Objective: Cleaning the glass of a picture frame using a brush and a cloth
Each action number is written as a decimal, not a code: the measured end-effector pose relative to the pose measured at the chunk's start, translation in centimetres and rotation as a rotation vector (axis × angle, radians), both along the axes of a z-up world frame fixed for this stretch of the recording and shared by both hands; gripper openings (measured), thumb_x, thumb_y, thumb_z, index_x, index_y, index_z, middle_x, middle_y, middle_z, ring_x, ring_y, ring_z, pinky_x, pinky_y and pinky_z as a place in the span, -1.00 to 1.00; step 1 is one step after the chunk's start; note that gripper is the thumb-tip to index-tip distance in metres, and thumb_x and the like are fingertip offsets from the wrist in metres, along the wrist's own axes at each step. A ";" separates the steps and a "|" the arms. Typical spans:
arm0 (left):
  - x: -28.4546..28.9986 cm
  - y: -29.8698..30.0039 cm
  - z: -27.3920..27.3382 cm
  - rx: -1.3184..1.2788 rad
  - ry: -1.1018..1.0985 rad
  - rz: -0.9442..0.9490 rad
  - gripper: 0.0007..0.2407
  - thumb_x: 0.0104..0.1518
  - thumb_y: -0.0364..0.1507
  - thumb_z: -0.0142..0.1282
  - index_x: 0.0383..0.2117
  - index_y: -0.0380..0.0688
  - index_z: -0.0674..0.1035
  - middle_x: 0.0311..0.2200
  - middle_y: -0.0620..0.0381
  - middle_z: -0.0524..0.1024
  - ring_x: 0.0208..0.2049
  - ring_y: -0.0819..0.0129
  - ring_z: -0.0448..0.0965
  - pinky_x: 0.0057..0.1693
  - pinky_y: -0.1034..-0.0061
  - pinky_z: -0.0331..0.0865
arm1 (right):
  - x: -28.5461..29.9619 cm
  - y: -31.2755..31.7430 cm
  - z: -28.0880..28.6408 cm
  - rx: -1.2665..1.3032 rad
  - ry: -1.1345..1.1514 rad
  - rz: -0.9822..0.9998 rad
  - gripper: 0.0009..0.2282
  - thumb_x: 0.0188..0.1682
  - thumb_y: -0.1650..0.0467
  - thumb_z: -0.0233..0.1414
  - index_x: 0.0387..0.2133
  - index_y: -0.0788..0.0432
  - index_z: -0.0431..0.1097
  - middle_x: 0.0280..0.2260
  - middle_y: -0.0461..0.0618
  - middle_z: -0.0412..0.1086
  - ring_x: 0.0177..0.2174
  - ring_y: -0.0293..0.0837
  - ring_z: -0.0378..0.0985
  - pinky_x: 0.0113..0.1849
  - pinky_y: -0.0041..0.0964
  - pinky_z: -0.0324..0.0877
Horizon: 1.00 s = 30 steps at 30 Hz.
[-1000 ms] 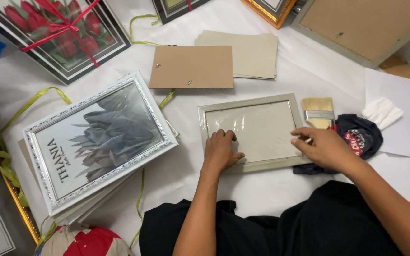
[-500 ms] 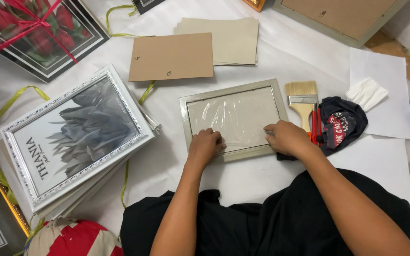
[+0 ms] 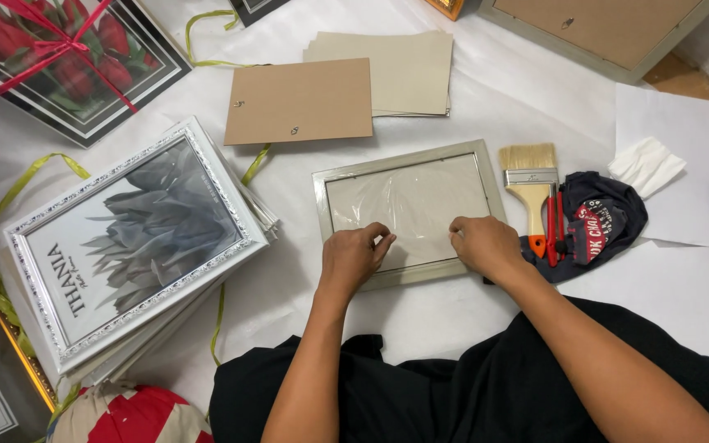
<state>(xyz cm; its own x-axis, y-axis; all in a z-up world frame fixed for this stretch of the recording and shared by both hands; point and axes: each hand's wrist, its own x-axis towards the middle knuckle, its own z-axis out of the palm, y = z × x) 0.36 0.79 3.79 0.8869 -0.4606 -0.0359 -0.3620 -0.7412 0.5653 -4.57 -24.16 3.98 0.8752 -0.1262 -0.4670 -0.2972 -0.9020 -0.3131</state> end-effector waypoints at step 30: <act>0.3 0.9 -1.6 0.089 0.109 0.545 -0.20 0.04 -0.12 0.27 0.37 -0.24 0.13 0.18 -0.29 0.27 0.17 -0.25 0.38 0.12 -0.16 0.36 | 1.8 -7.1 -7.7 0.032 -0.138 -0.218 -0.30 -0.14 0.19 0.06 0.31 0.27 0.19 0.16 0.39 0.27 0.16 0.31 0.36 0.13 0.15 0.29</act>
